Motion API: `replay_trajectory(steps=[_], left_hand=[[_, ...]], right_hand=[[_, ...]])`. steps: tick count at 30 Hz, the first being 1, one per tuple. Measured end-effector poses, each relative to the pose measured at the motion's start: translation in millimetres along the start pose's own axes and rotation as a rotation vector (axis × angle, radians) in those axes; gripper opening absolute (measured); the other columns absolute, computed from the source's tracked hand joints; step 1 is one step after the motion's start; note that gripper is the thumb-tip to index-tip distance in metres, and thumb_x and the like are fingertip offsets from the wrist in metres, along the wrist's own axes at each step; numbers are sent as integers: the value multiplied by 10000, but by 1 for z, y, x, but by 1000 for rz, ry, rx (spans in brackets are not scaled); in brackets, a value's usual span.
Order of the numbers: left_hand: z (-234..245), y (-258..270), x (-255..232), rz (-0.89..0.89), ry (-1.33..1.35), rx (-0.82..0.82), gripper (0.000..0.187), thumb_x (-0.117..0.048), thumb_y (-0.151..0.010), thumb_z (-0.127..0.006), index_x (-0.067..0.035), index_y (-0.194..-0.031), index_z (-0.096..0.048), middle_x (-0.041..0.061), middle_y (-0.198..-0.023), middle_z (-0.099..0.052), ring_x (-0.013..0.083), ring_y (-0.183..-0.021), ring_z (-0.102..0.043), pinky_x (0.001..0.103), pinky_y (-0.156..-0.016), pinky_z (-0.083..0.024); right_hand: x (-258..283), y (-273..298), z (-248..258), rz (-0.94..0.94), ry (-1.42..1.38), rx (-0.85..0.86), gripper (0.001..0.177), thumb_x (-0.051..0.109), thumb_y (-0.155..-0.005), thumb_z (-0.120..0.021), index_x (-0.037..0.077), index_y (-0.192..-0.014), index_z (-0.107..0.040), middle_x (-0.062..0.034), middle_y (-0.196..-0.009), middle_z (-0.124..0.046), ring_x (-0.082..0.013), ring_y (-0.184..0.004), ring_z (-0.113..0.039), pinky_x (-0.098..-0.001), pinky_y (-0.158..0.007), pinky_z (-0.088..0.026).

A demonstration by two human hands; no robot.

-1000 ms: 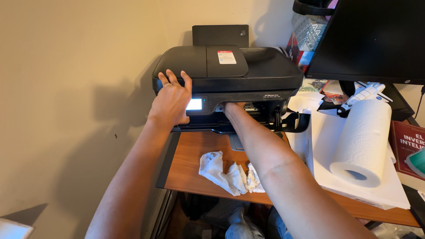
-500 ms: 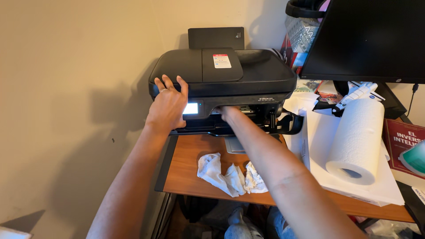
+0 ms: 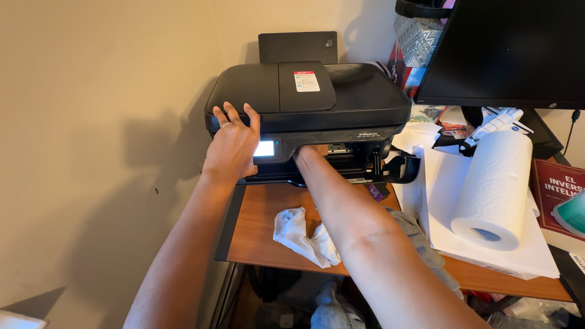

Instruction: The person cleans the exterior and interior of a printer using a spray bottle and paper towels. They wipe the top and sides, open the front panel, remove an ink cartridge, wipe the interior, and then reinsert the cartridge before closing the panel.

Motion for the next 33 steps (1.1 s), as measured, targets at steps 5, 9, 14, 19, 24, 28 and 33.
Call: replay_trajectory(steps=[5,9,14,19,24,28,33], left_hand=[[4,3,-8,5,-22,-13,1219,-513,-521,-922,151,-1407,-413,506,-1235,-532,575,-1203,-567,556,-1095,-423],[5,4,-14,15,-53,-23,1232,-564,-526,-914,149,-1404,-428,499,-1230,-545,569,-1203,-574,550,-1090,-431],[3,8,-18,33,-89,-41,1229,-576,-527,-905,134,-1412,-433,488,-1253,-546,574,-1170,-595,504,-1068,-456],[2,10,-23,89,-43,-71,1269,-551,-479,-928,101,-1441,-417,475,-1310,-524,579,-1180,-588,361,-853,-547],[4,13,-25,51,-66,-9,1250,-585,-520,-917,113,-1430,-419,483,-1279,-527,591,-1173,-583,420,-933,-571],[3,15,-27,64,-76,-41,1230,-545,-513,-917,106,-1436,-427,480,-1286,-528,590,-1172,-590,396,-962,-579],[0,17,-29,92,-34,-41,1198,-482,-532,-925,93,-1451,-415,482,-1319,-500,591,-1199,-566,330,-742,-635]], right_hand=[[-1,-5,5,25,14,-13,331,314,-1016,-561,85,-1250,-610,-125,-1176,-695,-241,-1007,-690,-361,-803,-566],[0,-8,9,36,26,-10,339,309,-1011,-567,83,-1261,-608,-132,-1198,-683,-253,-1033,-675,-369,-826,-552],[1,-8,8,47,29,-10,351,302,-1003,-576,81,-1274,-605,-140,-1225,-668,-268,-1066,-657,-380,-856,-534],[-5,-3,13,44,45,-13,363,295,-996,-584,79,-1287,-602,-149,-1251,-653,-283,-1098,-638,-390,-886,-517],[-7,0,11,45,65,4,377,288,-989,-592,76,-1301,-600,-157,-1278,-637,-298,-1131,-620,-400,-915,-499],[-11,1,12,50,73,9,388,282,-983,-599,75,-1311,-597,-164,-1300,-625,-310,-1157,-605,-409,-939,-485],[-13,-3,8,59,76,21,404,275,-976,-607,73,-1325,-595,-173,-1326,-610,-325,-1190,-587,-419,-969,-467]])
Point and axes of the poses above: each hand's wrist, its own y-axis away from the middle knuckle, its own z-axis out of the back of the hand, x = y × z, the point moved 2 cm from there along -y, towards the middle knuckle
